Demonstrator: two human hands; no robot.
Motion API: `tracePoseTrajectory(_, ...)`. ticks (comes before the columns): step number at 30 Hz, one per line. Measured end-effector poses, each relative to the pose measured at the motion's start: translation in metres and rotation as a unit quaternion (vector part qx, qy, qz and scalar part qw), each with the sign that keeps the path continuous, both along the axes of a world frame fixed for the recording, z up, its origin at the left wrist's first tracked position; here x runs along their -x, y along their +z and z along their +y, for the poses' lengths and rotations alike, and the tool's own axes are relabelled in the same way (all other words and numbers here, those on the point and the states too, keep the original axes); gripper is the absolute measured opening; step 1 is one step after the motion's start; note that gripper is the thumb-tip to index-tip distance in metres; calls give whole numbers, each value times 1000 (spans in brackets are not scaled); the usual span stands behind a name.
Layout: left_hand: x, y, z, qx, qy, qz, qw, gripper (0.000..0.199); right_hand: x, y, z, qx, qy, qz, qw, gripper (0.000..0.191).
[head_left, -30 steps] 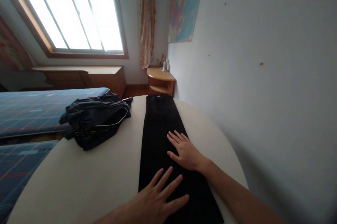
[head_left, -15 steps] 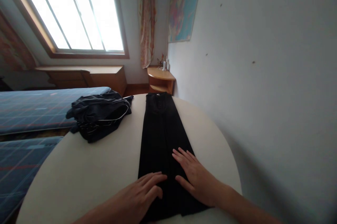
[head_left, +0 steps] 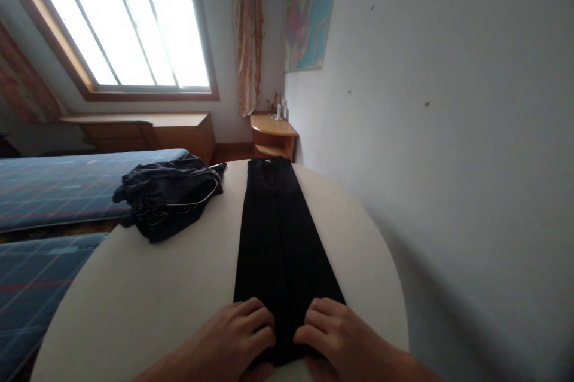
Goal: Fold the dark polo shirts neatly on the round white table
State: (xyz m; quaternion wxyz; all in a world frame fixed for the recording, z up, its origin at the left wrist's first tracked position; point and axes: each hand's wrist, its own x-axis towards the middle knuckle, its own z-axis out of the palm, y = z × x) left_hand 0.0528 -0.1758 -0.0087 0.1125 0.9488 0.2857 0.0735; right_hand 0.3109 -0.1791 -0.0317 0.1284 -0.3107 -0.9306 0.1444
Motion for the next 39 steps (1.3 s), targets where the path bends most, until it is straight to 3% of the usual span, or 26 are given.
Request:
tracePoseTrajectory(4,-7,12,15,35,-1,14,999,4,3,-7,1,-49,28,27,998,18)
tracePoseTrajectory(7,-13,12,26,30,-12,15,999,8,4,-8,1,-54,38,47,997,19)
tracePoseTrajectory(12,-19,-2,34,-5,-40,7,999,12,1,7,12,60,29,52,996,25)
tracePoseTrajectory(15,-22,-8,34,-47,-61,1,997,18,-2,17,38,99,-34,53,993,27)
tracePoseTrajectory(19,-25,-13,32,-111,-106,-21,988,25,1,19,92,46,-121,52,990,25)
tracePoseTrajectory(23,-25,-16,32,-147,-133,-34,980,21,10,18,146,-21,-84,-22,996,28)
tracePoseTrajectory(26,-25,-17,32,-143,-133,-38,980,23,17,19,170,-49,-68,-71,994,27)
tracePoseTrajectory(34,-33,-18,32,-156,-142,-56,976,1,23,11,183,-143,-68,-144,977,19)
tracePoseTrajectory(39,-35,-16,30,-173,-132,-69,974,9,28,9,181,-173,-87,-149,970,16)
